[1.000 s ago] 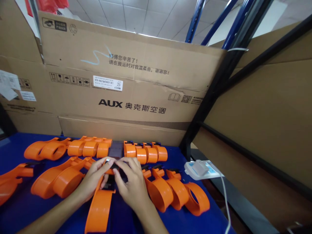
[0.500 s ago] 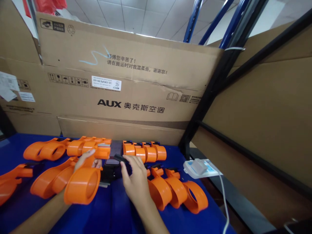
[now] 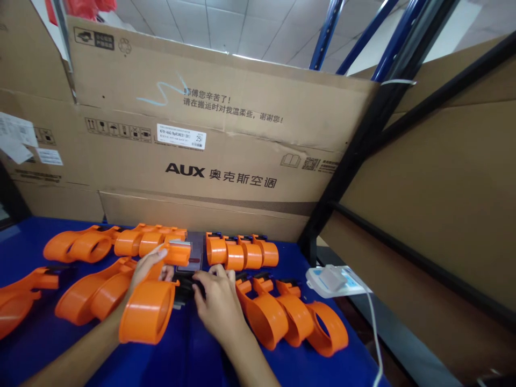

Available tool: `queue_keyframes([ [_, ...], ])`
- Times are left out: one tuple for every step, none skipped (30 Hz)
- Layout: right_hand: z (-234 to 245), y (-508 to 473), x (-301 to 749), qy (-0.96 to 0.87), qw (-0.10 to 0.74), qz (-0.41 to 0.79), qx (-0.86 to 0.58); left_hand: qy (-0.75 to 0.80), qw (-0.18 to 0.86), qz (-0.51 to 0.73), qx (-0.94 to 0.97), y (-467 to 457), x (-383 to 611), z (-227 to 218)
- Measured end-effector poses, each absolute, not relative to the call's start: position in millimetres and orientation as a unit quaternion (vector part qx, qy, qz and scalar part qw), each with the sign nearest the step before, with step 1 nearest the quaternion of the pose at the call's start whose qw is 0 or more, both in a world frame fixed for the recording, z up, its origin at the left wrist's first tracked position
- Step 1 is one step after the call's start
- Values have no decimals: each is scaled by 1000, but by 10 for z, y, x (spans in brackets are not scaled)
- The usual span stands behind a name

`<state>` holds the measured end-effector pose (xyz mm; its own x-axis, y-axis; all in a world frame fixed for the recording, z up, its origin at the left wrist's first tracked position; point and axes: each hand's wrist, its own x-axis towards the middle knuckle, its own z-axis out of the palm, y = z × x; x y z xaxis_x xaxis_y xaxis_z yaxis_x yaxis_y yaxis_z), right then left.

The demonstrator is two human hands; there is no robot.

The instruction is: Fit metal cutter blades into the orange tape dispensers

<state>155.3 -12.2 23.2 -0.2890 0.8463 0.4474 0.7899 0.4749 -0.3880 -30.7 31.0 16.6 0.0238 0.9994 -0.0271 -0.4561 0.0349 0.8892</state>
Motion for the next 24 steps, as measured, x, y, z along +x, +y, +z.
queue_keyframes([
  [244, -121, 1559, -794, 323, 50, -512, 370, 607, 592, 379, 290, -287, 178],
  [258, -119, 1567, -782, 345, 54, -517, 368, 597, 593, 395, 266, -265, 190],
  [274, -119, 1573, -765, 374, 63, -520, 366, 588, 594, 409, 239, -243, 202],
  [291, -120, 1579, -748, 406, 76, -520, 363, 582, 594, 420, 208, -221, 212],
  [308, -123, 1583, -731, 439, 96, -514, 356, 578, 594, 432, 176, -201, 221],
  [324, -127, 1586, -715, 469, 121, -504, 348, 576, 589, 447, 143, -182, 228],
  [337, -131, 1587, -702, 495, 148, -490, 341, 575, 583, 462, 112, -167, 233],
  [346, -135, 1587, -692, 513, 174, -477, 333, 574, 576, 477, 84, -155, 236],
  [350, -137, 1586, -685, 523, 197, -467, 325, 574, 569, 491, 58, -146, 238],
  [349, -137, 1585, -679, 528, 216, -462, 318, 575, 564, 501, 36, -140, 237],
  [345, -135, 1584, -673, 529, 231, -462, 313, 576, 559, 508, 17, -136, 233],
  [338, -131, 1585, -667, 530, 244, -464, 309, 578, 554, 513, 2, -135, 226],
  [329, -124, 1587, -658, 533, 257, -465, 305, 581, 550, 516, -10, -134, 216],
  [320, -115, 1589, -648, 540, 272, -463, 303, 583, 546, 519, -18, -135, 204],
  [311, -106, 1593, -638, 549, 289, -457, 300, 584, 544, 522, -23, -136, 192],
  [305, -97, 1596, -629, 557, 306, -449, 298, 585, 543, 525, -25, -136, 181],
  [300, -89, 1600, -621, 564, 322, -440, 294, 586, 540, 528, -24, -137, 172],
  [298, -83, 1602, -615, 568, 336, -431, 291, 587, 537, 532, -22, -136, 166],
  [298, -80, 1604, -611, 570, 347, -426, 289, 588, 533, 535, -19, -136, 166],
  [300, -80, 1604, -607, 572, 355, -423, 288, 589, 530, 538, -16, -134, 169],
  [304, -82, 1603, -604, 573, 360, -422, 287, 589, 529, 539, -15, -132, 177],
  [309, -86, 1600, -602, 574, 362, -422, 287, 589, 530, 539, -16, -130, 187],
  [315, -92, 1597, -599, 576, 362, -422, 286, 587, 532, 539, -19, -127, 199],
  [322, -99, 1593, -598, 578, 361, -423, 283, 585, 535, 540, -23, -124, 211],
])
